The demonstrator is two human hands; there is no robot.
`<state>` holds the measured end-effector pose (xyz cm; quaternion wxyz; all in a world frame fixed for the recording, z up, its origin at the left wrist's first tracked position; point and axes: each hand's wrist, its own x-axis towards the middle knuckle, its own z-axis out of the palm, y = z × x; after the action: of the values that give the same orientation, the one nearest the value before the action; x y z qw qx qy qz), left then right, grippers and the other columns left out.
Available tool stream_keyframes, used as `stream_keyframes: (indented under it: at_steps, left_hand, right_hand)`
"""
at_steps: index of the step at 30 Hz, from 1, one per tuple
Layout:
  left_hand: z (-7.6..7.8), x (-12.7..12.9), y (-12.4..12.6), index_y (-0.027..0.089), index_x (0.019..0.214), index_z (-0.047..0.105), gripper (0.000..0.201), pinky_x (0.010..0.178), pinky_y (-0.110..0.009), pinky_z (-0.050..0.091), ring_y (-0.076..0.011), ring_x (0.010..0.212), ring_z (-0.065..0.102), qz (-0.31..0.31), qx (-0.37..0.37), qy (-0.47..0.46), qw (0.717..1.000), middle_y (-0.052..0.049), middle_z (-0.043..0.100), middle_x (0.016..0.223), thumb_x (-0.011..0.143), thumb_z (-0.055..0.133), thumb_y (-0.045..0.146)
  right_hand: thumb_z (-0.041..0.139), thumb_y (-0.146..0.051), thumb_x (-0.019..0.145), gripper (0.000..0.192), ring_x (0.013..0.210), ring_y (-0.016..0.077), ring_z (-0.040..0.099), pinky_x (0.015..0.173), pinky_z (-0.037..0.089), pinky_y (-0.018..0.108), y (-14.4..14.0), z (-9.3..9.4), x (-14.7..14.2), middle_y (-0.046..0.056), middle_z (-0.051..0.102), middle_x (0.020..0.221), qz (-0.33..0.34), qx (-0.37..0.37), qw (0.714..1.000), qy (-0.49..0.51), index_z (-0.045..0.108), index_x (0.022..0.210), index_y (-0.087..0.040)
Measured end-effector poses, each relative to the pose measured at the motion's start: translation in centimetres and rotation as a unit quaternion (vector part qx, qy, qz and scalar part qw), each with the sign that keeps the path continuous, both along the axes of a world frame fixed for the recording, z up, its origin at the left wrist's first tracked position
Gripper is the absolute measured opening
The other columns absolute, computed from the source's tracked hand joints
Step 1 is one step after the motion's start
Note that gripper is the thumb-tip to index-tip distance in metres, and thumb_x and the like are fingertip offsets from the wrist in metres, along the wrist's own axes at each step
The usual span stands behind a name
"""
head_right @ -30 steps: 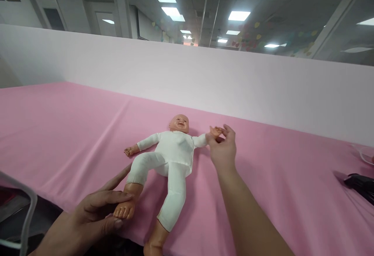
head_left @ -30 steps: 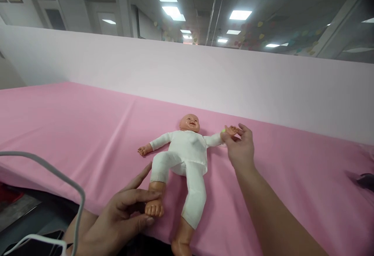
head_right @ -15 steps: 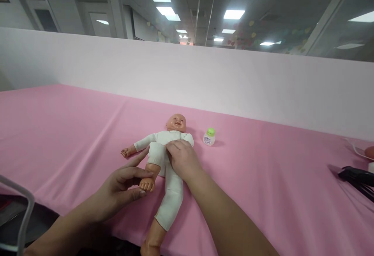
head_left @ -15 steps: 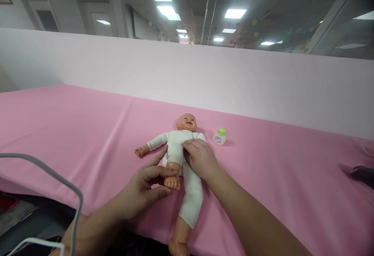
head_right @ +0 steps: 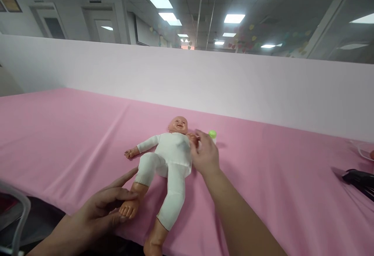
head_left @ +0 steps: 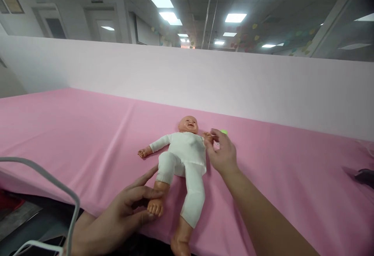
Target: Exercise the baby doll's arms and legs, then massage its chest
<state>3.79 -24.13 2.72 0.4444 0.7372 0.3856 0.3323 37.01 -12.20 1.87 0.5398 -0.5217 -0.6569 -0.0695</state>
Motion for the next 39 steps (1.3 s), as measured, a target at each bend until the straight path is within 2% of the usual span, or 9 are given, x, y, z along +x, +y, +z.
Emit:
stream_keyframes:
  at_steps: [4, 8, 14, 20, 24, 27, 31, 36, 39]
  left_hand:
    - [-3.1, -2.0, -2.0, 0.039, 0.121, 0.076, 0.035, 0.101, -0.043, 0.059, -0.0383, 0.133, 0.06, 0.067, -0.021, 0.033, 0.997, 0.001, 0.037, 0.167, 0.088, 0.076, 0.048]
    - [-5.2, -2.3, -3.3, 0.038, 0.117, 0.078, 0.031, 0.103, -0.044, 0.057, -0.0386, 0.132, 0.06, 0.071, -0.018, 0.01, 0.997, 0.001, 0.04, 0.166, 0.088, 0.073, 0.05]
    - [-4.4, -1.4, -3.7, 0.038, 0.114, 0.079, 0.029, 0.108, -0.049, 0.052, -0.0404, 0.142, 0.05, 0.067, -0.052, 0.011, 0.996, 0.0, 0.052, 0.158, 0.089, 0.071, 0.05]
    - [-2.9, -0.6, -4.0, 0.039, 0.116, 0.078, 0.03, 0.094, -0.048, 0.063, -0.0401, 0.132, 0.06, 0.066, -0.096, -0.018, 0.993, 0.0, 0.045, 0.163, 0.088, 0.073, 0.05]
    - [-2.2, -0.6, -3.8, 0.039, 0.117, 0.078, 0.028, 0.099, -0.045, 0.06, -0.038, 0.134, 0.059, 0.057, -0.067, 0.001, 0.996, 0.002, 0.041, 0.166, 0.091, 0.07, 0.047]
    - [-1.1, -0.5, -3.2, 0.039, 0.119, 0.077, 0.03, 0.106, -0.041, 0.054, -0.0373, 0.141, 0.052, 0.06, -0.022, 0.023, 0.998, 0.001, 0.043, 0.164, 0.091, 0.072, 0.044]
    - [1.0, 0.1, -2.2, 0.037, 0.12, 0.078, 0.031, 0.099, -0.038, 0.059, -0.0379, 0.14, 0.053, 0.043, -0.022, 0.028, 0.998, 0.0, 0.037, 0.168, 0.091, 0.073, 0.042]
    - [2.1, 1.0, -0.4, 0.035, 0.12, 0.079, 0.03, 0.103, -0.042, 0.057, -0.0381, 0.145, 0.047, -0.012, -0.05, -0.044, 0.998, 0.002, 0.024, 0.173, 0.09, 0.076, 0.037]
    - [1.5, 1.5, 0.8, 0.034, 0.117, 0.08, 0.029, 0.109, -0.046, 0.052, -0.0381, 0.147, 0.044, -0.05, -0.016, -0.094, 0.994, -0.001, 0.029, 0.171, 0.089, 0.079, 0.033]
  right_hand:
    - [0.068, -0.045, 0.087, 0.061, 0.096, 0.0229, 0.071, 0.081, 0.058, 0.037, 0.8, 0.0, 3.6, 0.009, 0.067, 0.134, -0.081, -0.046, 0.984, 0.152, 0.052, 0.142, -0.025]
    - [0.068, -0.05, 0.084, 0.07, 0.095, 0.0234, 0.071, 0.081, 0.055, 0.036, 2.1, -1.9, 7.0, 0.009, 0.067, 0.133, -0.15, -0.133, 0.954, 0.222, 0.048, 0.146, -0.027]
    - [0.061, -0.043, 0.085, 0.071, 0.103, 0.0262, 0.07, 0.083, 0.053, 0.035, 3.8, -4.8, 9.9, 0.01, 0.07, 0.126, -0.195, -0.314, 0.907, 0.204, 0.042, 0.151, -0.022]
    - [0.059, -0.039, 0.085, 0.069, 0.09, 0.0291, 0.07, 0.078, 0.053, 0.039, 4.0, -4.8, 10.1, 0.009, 0.074, 0.111, -0.2, -0.349, 0.902, 0.155, 0.046, 0.15, -0.021]
    - [0.06, -0.043, 0.086, 0.07, 0.105, 0.0287, 0.068, 0.088, 0.052, 0.038, 3.4, -4.4, 9.4, 0.01, 0.072, 0.121, -0.213, -0.297, 0.917, 0.161, 0.043, 0.15, -0.02]
    - [0.064, -0.049, 0.086, 0.071, 0.104, 0.0272, 0.069, 0.089, 0.053, 0.039, 2.6, -3.1, 8.2, 0.011, 0.07, 0.126, -0.205, -0.174, 0.944, 0.192, 0.045, 0.148, -0.021]
    - [0.071, -0.049, 0.085, 0.07, 0.096, 0.0226, 0.072, 0.085, 0.056, 0.037, 1.2, -0.7, 5.2, 0.009, 0.068, 0.131, -0.14, -0.057, 0.971, 0.187, 0.048, 0.146, -0.025]
    - [0.069, -0.038, 0.088, 0.039, 0.1, 0.0244, 0.071, 0.089, 0.056, 0.04, 0.2, 0.4, 0.4, 0.007, 0.074, 0.117, -0.052, 0.001, 0.997, 0.054, 0.067, 0.124, -0.024]
    - [0.063, -0.03, 0.092, 0.024, 0.101, 0.0256, 0.069, 0.094, 0.055, 0.043, 0.0, -0.1, -2.1, 0.007, 0.076, 0.11, 0.022, 0.022, 0.998, -0.053, 0.072, 0.114, -0.024]
